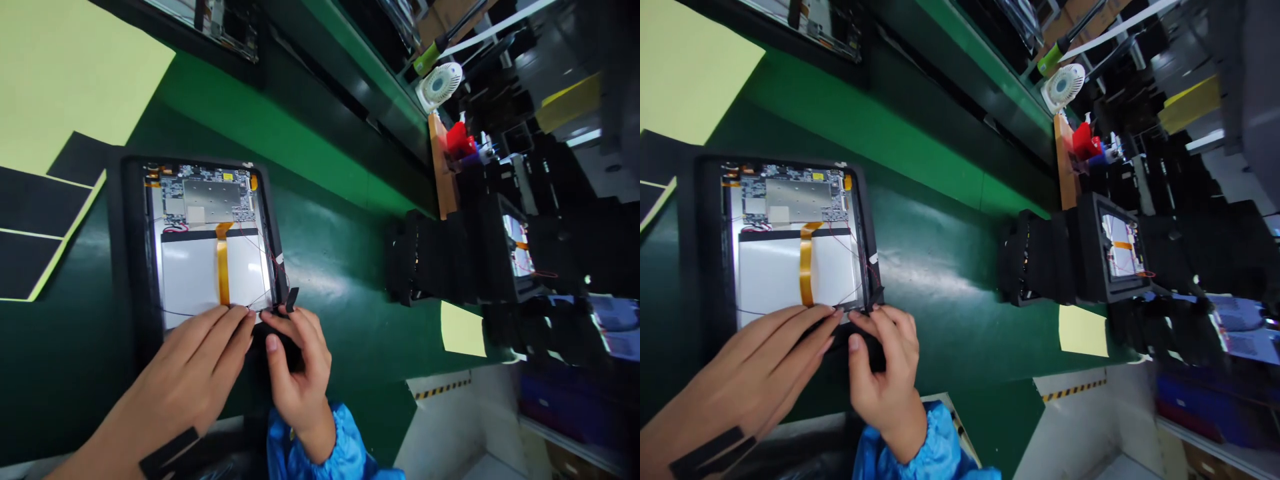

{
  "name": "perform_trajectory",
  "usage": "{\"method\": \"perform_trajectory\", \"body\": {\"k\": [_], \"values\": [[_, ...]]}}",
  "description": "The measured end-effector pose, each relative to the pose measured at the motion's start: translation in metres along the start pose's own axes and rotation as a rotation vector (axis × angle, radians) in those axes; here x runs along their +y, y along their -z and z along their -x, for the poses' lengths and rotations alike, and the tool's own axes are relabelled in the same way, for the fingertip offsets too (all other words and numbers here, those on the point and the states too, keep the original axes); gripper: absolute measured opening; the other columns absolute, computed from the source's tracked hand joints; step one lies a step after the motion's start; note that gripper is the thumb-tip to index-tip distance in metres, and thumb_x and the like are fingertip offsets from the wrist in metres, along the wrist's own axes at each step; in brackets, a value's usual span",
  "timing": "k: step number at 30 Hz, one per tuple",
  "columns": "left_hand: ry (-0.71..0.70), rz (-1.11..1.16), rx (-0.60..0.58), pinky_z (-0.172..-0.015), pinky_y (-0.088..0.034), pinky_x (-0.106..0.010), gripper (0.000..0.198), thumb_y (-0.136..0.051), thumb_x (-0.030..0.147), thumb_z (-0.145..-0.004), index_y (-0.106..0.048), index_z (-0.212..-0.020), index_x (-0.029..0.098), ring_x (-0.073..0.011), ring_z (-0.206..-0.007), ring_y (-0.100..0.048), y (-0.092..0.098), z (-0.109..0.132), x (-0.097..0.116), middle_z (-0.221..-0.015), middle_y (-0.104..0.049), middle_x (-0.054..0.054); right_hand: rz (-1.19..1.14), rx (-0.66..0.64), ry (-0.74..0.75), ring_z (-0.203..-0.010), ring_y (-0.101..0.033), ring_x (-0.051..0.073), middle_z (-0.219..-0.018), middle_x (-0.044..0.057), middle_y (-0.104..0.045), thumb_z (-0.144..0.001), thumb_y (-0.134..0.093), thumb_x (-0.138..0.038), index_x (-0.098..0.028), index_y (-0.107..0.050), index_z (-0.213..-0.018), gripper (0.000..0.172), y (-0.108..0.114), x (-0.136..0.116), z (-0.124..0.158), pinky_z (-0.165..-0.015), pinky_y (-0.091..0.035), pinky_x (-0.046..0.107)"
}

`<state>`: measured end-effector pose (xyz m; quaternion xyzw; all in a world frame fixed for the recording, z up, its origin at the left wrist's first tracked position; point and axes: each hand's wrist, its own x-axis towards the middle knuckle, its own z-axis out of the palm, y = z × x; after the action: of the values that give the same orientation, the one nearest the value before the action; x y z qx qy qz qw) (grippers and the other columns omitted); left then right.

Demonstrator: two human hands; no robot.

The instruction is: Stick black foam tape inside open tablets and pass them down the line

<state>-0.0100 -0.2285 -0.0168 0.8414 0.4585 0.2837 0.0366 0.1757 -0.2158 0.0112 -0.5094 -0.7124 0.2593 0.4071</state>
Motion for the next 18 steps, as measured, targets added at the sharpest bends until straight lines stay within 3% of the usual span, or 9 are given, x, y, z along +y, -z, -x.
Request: {"method": "perform_trajectory", "body": {"k": [4,9,12,14,16,18], "values": [[-0.014,0.011,-0.048,-0.114,-0.047,-0.057,0.045,-0.051,0.005,-0.1,-0.054,-0.144,0.003,-0.0406,-0.13,-0.061,0.001,-0.003,0.003,-0.144,-0.061,-0.024,-0.026,-0.011,0.015,-0.116,-0.068,0.026,-0.121,0.006,-0.08,-0.093,-0.062,-0.005,-0.031,-0.048,-0.153,0.067,0.005,0.0,-0.007,-0.101,-0.057,0.05],[0.003,0.033,-0.052,-0.12,-0.043,-0.052,0.054,-0.042,0.001,-0.099,-0.05,-0.152,0.007,-0.0351,-0.134,-0.059,0.002,-0.003,0.002,-0.144,-0.063,-0.018,0.098,-0.144,0.107,-0.113,-0.067,0.027,-0.126,0.006,-0.078,-0.096,-0.059,-0.006,-0.033,-0.049,-0.153,0.064,0.018,0.008,-0.03,-0.094,-0.06,0.049],[-0.004,0.069,-0.102,-0.121,-0.044,-0.047,0.057,-0.041,0.003,-0.098,-0.049,-0.153,0.012,-0.0306,-0.135,-0.059,0.003,-0.003,-0.004,-0.145,-0.063,-0.014,0.077,-0.087,0.125,-0.102,-0.07,0.024,-0.119,0.007,-0.079,-0.097,-0.058,-0.005,-0.031,-0.059,-0.143,0.053,0.023,0.006,-0.039,-0.086,-0.061,0.045],[0.005,0.105,-0.113,-0.119,-0.048,-0.044,0.056,-0.04,0.006,-0.098,-0.05,-0.153,0.015,-0.0281,-0.134,-0.061,0.003,-0.002,-0.009,-0.145,-0.064,-0.012,-0.029,0.02,0.005,-0.089,-0.071,0.022,-0.104,0.007,-0.079,-0.097,-0.063,-0.012,-0.028,-0.068,-0.129,0.036,0.023,-0.003,-0.042,-0.077,-0.061,0.04],[-0.014,0.123,-0.097,-0.115,-0.051,-0.044,0.054,-0.04,0.009,-0.099,-0.052,-0.151,0.015,-0.0285,-0.132,-0.062,0.002,-0.001,-0.013,-0.145,-0.064,-0.012,-0.248,0.044,-0.281,-0.067,-0.064,0.016,-0.081,0.002,-0.072,-0.096,-0.07,-0.025,-0.025,-0.072,-0.114,0.018,0.019,-0.013,-0.041,-0.06,-0.055,0.031],[-0.053,0.128,-0.051,-0.115,-0.05,-0.042,0.05,-0.043,0.012,-0.1,-0.055,-0.149,0.012,-0.0289,-0.131,-0.062,0.002,-0.001,-0.015,-0.145,-0.064,-0.013,-0.556,-0.026,-0.614,-0.046,-0.047,0.01,-0.06,-0.005,-0.059,-0.094,-0.074,-0.041,-0.022,-0.072,-0.104,0.021,0.012,-0.021,-0.038,-0.044,-0.04,0.023]]}}
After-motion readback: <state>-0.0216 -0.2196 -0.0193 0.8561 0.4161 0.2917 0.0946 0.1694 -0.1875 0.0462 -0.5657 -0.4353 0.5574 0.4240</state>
